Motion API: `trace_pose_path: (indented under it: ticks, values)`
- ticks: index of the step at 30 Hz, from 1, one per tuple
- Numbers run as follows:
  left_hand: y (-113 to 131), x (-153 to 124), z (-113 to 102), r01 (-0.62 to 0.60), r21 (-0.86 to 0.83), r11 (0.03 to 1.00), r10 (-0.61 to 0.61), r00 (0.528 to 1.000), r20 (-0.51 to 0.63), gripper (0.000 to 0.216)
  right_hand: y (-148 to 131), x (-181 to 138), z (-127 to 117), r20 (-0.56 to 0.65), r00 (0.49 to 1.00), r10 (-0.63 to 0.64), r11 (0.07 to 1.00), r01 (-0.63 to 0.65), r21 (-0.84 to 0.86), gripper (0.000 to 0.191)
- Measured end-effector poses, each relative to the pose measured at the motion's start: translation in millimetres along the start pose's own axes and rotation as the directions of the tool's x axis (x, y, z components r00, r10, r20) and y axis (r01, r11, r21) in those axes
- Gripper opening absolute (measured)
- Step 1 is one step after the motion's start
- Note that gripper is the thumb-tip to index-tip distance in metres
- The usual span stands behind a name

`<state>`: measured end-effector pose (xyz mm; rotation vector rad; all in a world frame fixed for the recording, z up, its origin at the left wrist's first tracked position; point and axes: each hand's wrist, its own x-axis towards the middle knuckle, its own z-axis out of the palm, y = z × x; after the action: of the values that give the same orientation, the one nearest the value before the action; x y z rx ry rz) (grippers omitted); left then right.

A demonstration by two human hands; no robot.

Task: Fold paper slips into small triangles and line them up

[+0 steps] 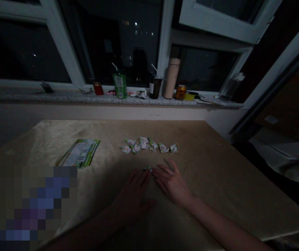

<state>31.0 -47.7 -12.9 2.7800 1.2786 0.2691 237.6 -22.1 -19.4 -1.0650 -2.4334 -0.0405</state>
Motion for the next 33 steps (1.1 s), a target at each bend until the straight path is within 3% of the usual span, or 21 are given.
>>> trace_pose_path:
  ticks: [6, 21, 28, 33]
  values:
    - [-2.7, 0.0, 3.4, -0.024, -0.014, 1.000, 0.024, 1.000, -0.011, 0.073, -0.4, 0.7, 0.3, 0.014, 1.000, -0.019, 0.999, 0.020, -0.042, 0.029]
    - [-5.8, -0.6, -0.4, -0.002, -0.111, 0.994, 0.006, 0.999, 0.039, 0.082, 3.4, 0.7, -1.7, 0.070, 0.997, -0.043, 0.997, 0.038, 0.065, 0.033]
    - [-6.5, -1.0, 1.9, -0.013, -0.111, 0.994, 0.014, 1.000, 0.006, 0.081, -0.2, -1.3, -2.3, 0.008, 1.000, 0.012, 0.997, -0.011, -0.081, 0.030]
    - [-6.6, -0.7, 2.9, -0.003, -0.094, 0.996, 0.004, 1.000, 0.009, 0.082, 3.5, -2.5, -1.8, 0.012, 1.000, 0.029, 0.997, -0.028, -0.070, 0.029]
